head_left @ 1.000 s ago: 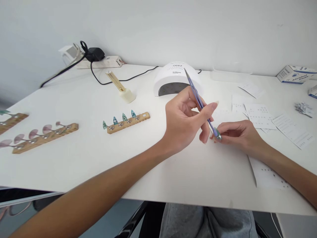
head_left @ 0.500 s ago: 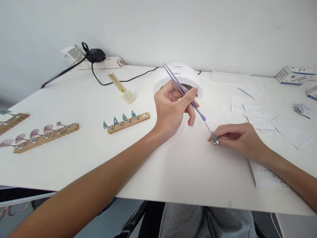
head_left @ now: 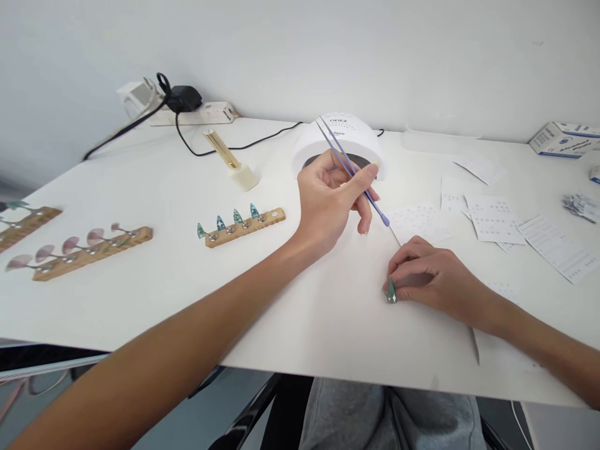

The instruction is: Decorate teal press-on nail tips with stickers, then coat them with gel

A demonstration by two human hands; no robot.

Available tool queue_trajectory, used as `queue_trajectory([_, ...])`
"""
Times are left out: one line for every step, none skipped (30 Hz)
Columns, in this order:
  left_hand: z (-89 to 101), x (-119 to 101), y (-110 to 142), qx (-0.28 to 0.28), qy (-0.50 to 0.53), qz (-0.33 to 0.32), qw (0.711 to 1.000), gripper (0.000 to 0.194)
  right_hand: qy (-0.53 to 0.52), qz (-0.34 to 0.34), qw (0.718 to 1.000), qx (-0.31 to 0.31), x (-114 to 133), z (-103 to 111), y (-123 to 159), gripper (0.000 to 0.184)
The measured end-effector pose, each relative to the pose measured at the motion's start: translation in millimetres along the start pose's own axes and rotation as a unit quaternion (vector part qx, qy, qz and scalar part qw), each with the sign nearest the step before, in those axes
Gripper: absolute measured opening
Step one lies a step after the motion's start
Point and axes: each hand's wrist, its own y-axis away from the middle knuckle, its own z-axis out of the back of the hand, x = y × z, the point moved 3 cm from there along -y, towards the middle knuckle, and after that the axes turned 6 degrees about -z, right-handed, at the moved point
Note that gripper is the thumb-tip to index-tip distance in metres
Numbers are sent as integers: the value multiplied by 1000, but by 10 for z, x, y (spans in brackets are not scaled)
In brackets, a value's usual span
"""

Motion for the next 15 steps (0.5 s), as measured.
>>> queue_trajectory([-2, 0, 0, 0, -2, 1, 1000, 30, 1, -6, 1000, 1, 4, 4, -3, 14])
queue_trajectory([-3, 0, 1, 1, -5, 3, 1000, 30, 3, -10, 1000, 2, 8, 7, -6, 13])
queue_trajectory([-3, 2, 1, 1, -9, 5, 1000, 31, 5, -13, 1000, 3, 10, 8, -9, 12])
queue_trajectory([-3, 4, 1, 2, -12, 6, 1000, 31, 7, -17, 1000, 3, 9, 8, -12, 12])
queue_trajectory([-3, 5, 1, 3, -13, 6, 1000, 31, 10, -21, 1000, 3, 7, 9, -13, 11])
queue_trajectory([-3, 6, 1, 5, -12, 5, 1000, 31, 14, -24, 1000, 3, 3, 10, -14, 11])
queue_trajectory([-3, 6, -1, 7, -10, 3, 1000, 31, 19, -27, 999, 3, -2, 16, -14, 10])
queue_trajectory([-2, 5, -2, 9, -6, 1, 1000, 31, 24, -29, 999, 6, -5, 27, -12, 11])
queue_trajectory([-2, 3, -5, 12, -3, -1, 1000, 30, 28, -29, 999, 11, -5, 47, -10, 11])
queue_trajectory([0, 1, -8, 14, 1, -3, 1000, 30, 31, -30, 999, 18, -3, 77, -7, 12])
queue_trajectory([2, -2, -12, 16, 3, -4, 1000, 29, 32, -33, 999, 27, 0, 120, -6, 13])
queue_trajectory([5, -4, -16, 18, 4, -3, 1000, 29, 31, -36, 998, 33, 6, 175, -5, 12])
queue_trajectory([8, -4, -20, 21, 2, 1, 1000, 29, 28, -38, 998, 34, 12, 242, -8, 11])
queue_trajectory([11, -4, -24, 23, -1, 7, 1000, 29, 24, -37, 999, 25, 17, 319, -12, 9])
queue_trajectory([13, -3, -26, 26, -5, 14, 1000, 30, 24, -35, 999, 3, 16, 401, -19, 8])
